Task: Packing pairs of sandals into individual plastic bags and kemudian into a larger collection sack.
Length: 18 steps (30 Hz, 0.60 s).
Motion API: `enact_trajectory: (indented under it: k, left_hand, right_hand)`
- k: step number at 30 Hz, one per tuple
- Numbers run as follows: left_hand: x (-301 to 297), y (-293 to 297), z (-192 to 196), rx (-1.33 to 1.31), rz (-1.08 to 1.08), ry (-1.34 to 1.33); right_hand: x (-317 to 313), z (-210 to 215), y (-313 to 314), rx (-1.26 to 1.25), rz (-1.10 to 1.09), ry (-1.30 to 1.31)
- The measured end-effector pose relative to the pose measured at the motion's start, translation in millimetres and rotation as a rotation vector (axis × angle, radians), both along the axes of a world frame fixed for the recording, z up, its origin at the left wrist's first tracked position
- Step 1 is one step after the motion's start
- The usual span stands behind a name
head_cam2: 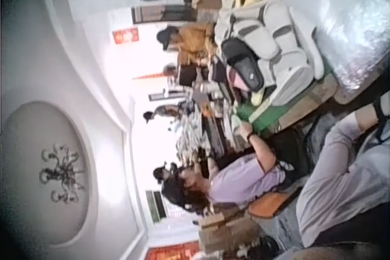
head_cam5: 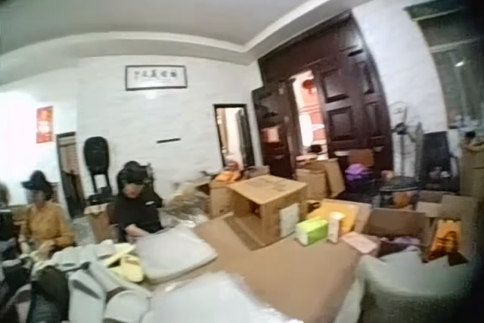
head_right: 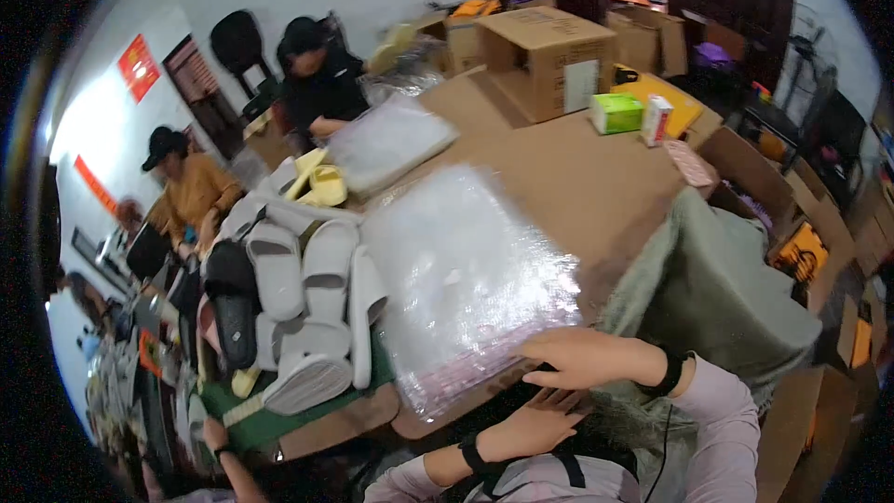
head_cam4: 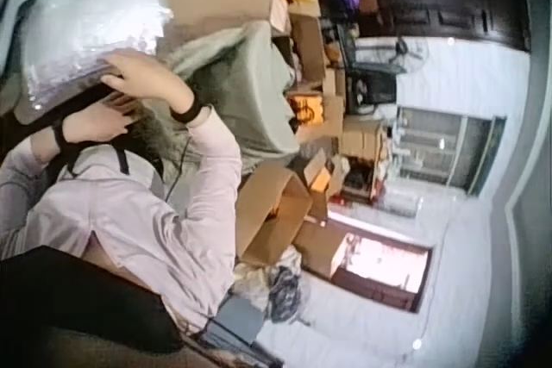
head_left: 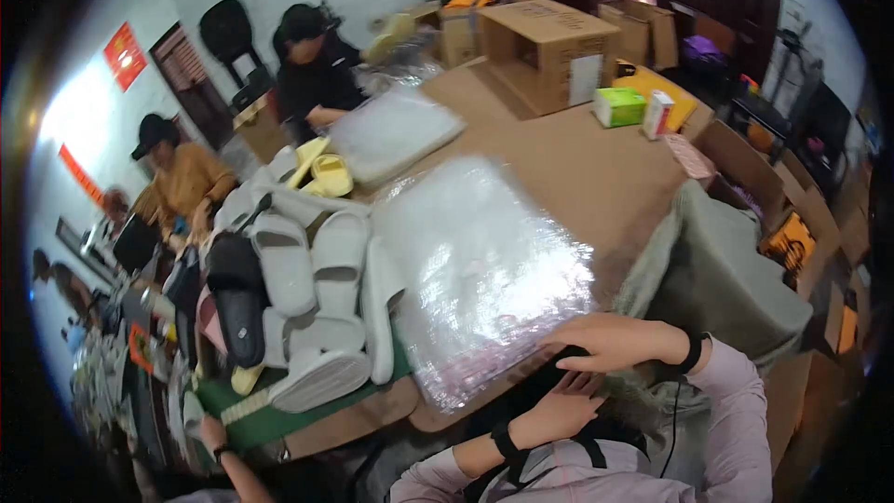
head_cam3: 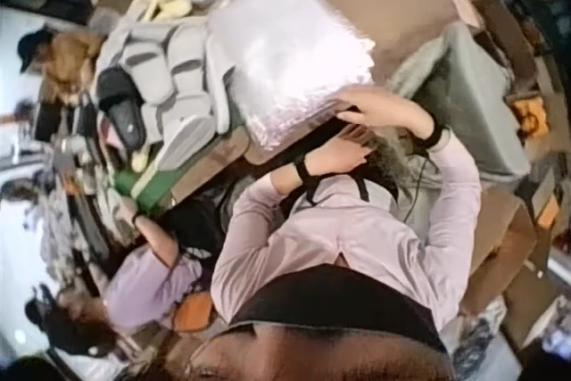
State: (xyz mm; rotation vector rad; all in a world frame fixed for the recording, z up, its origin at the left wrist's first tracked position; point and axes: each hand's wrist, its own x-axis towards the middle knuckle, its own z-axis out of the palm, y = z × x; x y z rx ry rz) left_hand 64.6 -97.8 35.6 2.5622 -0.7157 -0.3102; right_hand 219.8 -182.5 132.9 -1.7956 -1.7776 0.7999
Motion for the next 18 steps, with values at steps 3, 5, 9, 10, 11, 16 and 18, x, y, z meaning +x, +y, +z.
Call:
enact_trajectory:
  k: [3,5,9,10,11,16,18]
  left_hand:
    - [-18,28,15,-0.169,0.208,-0.176]
    - [-39,49,45,-0.251,0.428,-0.24]
    - [-85,96,59,-0.194,0.899,-0.507]
    - [-100,105,61,-0.104,1.026,-0.553]
    - [-111,114,58,-0.084,1.15,-0.594]
    - [-161,155,58,0.142,1.526,-0.65]
    - [-170,170,56,0.369,1.553,-0.654]
  right_hand:
    - [-5,-14,44,0.029,0.039,-0.065]
    - [-12,-24,66,0.049,0.059,-0.114]
    - [-25,-59,99,0.176,-0.006,-0.213]
    - [-28,-64,103,0.276,-0.042,-0.262]
    - [-32,-66,107,0.217,-0.056,-0.256]
    - [-47,-73,114,0.32,-0.045,-0.333]
    - [-44,-84,115,0.309,-0.084,-0.378]
